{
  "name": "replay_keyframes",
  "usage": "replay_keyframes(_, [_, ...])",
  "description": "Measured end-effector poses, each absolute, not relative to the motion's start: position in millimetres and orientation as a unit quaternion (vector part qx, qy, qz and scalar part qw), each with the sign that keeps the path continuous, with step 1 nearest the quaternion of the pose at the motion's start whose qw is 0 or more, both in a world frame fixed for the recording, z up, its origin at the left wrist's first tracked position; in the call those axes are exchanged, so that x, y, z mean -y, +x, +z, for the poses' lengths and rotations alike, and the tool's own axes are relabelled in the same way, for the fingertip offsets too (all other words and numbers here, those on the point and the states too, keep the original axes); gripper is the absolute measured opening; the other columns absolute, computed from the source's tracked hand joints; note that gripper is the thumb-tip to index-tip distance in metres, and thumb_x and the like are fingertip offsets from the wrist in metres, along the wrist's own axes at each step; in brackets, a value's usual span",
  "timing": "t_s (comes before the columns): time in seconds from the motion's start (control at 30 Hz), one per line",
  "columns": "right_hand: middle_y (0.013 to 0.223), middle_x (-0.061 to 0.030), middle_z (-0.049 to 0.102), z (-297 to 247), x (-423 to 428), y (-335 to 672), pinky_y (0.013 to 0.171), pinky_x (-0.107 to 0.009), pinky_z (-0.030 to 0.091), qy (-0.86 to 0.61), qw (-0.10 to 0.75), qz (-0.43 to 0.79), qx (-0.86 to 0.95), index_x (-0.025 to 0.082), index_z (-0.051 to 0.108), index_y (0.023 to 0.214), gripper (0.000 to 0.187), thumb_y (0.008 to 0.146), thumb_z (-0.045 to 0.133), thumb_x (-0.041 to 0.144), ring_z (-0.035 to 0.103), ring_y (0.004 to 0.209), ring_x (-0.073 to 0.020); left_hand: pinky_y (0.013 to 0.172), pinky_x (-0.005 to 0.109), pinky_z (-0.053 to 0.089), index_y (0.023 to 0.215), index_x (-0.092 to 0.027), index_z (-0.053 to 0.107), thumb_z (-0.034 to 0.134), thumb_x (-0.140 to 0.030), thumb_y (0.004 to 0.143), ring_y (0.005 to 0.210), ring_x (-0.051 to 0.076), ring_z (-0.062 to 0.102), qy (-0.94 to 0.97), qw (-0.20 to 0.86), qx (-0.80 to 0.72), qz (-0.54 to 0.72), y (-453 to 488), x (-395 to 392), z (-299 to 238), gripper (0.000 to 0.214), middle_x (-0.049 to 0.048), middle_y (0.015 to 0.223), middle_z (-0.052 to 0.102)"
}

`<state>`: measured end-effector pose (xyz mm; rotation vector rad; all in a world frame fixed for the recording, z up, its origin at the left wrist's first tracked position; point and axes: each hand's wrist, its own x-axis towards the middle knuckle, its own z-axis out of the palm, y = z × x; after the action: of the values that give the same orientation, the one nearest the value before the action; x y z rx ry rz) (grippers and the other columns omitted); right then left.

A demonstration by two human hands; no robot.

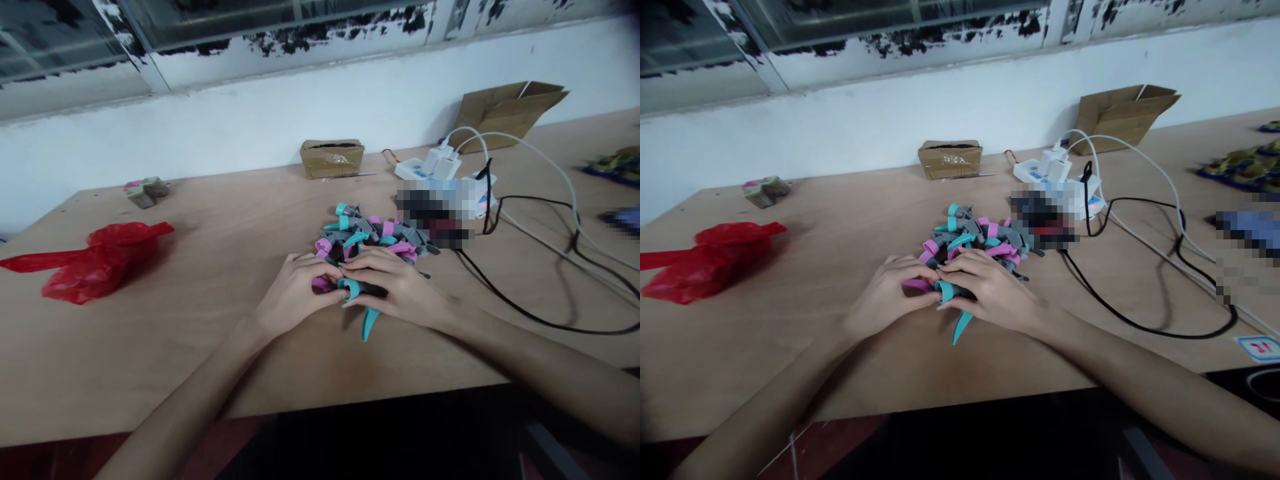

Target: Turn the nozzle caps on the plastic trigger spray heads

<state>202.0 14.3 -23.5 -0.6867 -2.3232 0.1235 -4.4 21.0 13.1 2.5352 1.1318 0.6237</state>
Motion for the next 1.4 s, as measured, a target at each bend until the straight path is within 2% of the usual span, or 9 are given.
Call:
replay_keyframes(0.13, [0.103, -0.0075, 0.063, -25, -15, 201, 0.102, -0.045, 0.037, -0.249, 0.378, 0.06, 0.89, 0.015, 0.06, 0.105, 0.032, 0.077, 0.064, 0.03, 0.057, 0.099, -0.0184, 0.085, 0.035, 0.034, 0.086, -0.023, 0.065, 0.063, -0.036, 0.077, 0.084, 0.015, 0.06, 0.913, 0.084, -0.344, 0.203, -5, -21, 14, 0.016, -0.0029, 0.085, 0.07])
replay_keyframes(0.3, [0.097, -0.0093, 0.065, -27, -17, 197, 0.09, -0.041, 0.048, -0.259, 0.41, 0.084, 0.871, 0.014, 0.063, 0.1, 0.028, 0.078, 0.062, 0.031, 0.058, 0.098, -0.0201, 0.085, 0.035, 0.034, 0.086, -0.021, 0.065, 0.058, -0.033, 0.079, 0.082, 0.016, 0.061, 0.919, 0.031, -0.336, 0.205, -4, -20, 13, 0.015, -0.0006, 0.083, 0.07])
replay_keyframes(0.4, [0.096, -0.0093, 0.065, -28, -18, 197, 0.085, -0.038, 0.051, -0.28, 0.421, 0.101, 0.857, 0.015, 0.064, 0.099, 0.028, 0.078, 0.062, 0.032, 0.058, 0.098, -0.02, 0.083, 0.034, 0.036, 0.085, -0.02, 0.063, 0.057, -0.03, 0.078, 0.082, 0.016, 0.061, 0.911, 0.027, -0.349, 0.219, -1, -19, 8, 0.014, 0.0001, 0.083, 0.07])
replay_keyframes(0.63, [0.097, -0.0071, 0.066, -29, -22, 199, 0.09, -0.041, 0.047, -0.292, 0.404, 0.098, 0.861, 0.017, 0.065, 0.097, 0.029, 0.074, 0.066, 0.034, 0.06, 0.095, -0.0191, 0.081, 0.035, 0.037, 0.079, -0.017, 0.06, 0.057, -0.02, 0.071, 0.077, 0.017, 0.06, 0.896, 0.003, -0.383, 0.227, 5, -18, 1, 0.009, 0.0008, 0.076, 0.066])
replay_keyframes(0.83, [0.096, -0.0066, 0.067, -25, -20, 200, 0.088, -0.042, 0.047, -0.27, 0.391, 0.115, 0.872, 0.018, 0.064, 0.099, 0.031, 0.073, 0.067, 0.033, 0.061, 0.093, -0.0189, 0.085, 0.033, 0.035, 0.089, -0.021, 0.063, 0.058, -0.031, 0.079, 0.087, 0.016, 0.061, 0.919, 0.048, -0.335, 0.202, -5, -23, 8, 0.015, -0.0004, 0.088, 0.069])
replay_keyframes(1.0, [0.091, -0.005, 0.069, -22, -18, 200, 0.093, -0.043, 0.044, -0.251, 0.375, 0.116, 0.885, 0.019, 0.064, 0.1, 0.031, 0.073, 0.067, 0.034, 0.063, 0.09, -0.018, 0.086, 0.033, 0.034, 0.086, -0.021, 0.065, 0.055, -0.038, 0.083, 0.081, 0.015, 0.059, 0.935, 0.013, -0.289, 0.203, -11, -23, 12, 0.02, 0.0002, 0.083, 0.068])
replay_keyframes(1.23, [0.088, -0.0068, 0.069, -25, -16, 197, 0.085, -0.037, 0.049, -0.264, 0.374, 0.165, 0.873, 0.017, 0.068, 0.094, 0.03, 0.068, 0.071, 0.031, 0.061, 0.091, -0.0185, 0.084, 0.033, 0.037, 0.079, -0.018, 0.063, 0.051, -0.033, 0.083, 0.073, 0.014, 0.058, 0.94, -0.043, -0.272, 0.201, -6, -18, 9, 0.02, 0.0021, 0.075, 0.064])
replay_keyframes(1.4, [0.088, -0.0051, 0.068, -26, -17, 197, 0.079, -0.037, 0.051, -0.277, 0.384, 0.185, 0.861, 0.019, 0.067, 0.095, 0.026, 0.071, 0.069, 0.028, 0.059, 0.092, -0.0185, 0.083, 0.033, 0.039, 0.078, -0.017, 0.061, 0.053, -0.03, 0.08, 0.072, 0.014, 0.058, 0.934, -0.044, -0.275, 0.223, -4, -18, 5, 0.016, 0.0022, 0.075, 0.064])
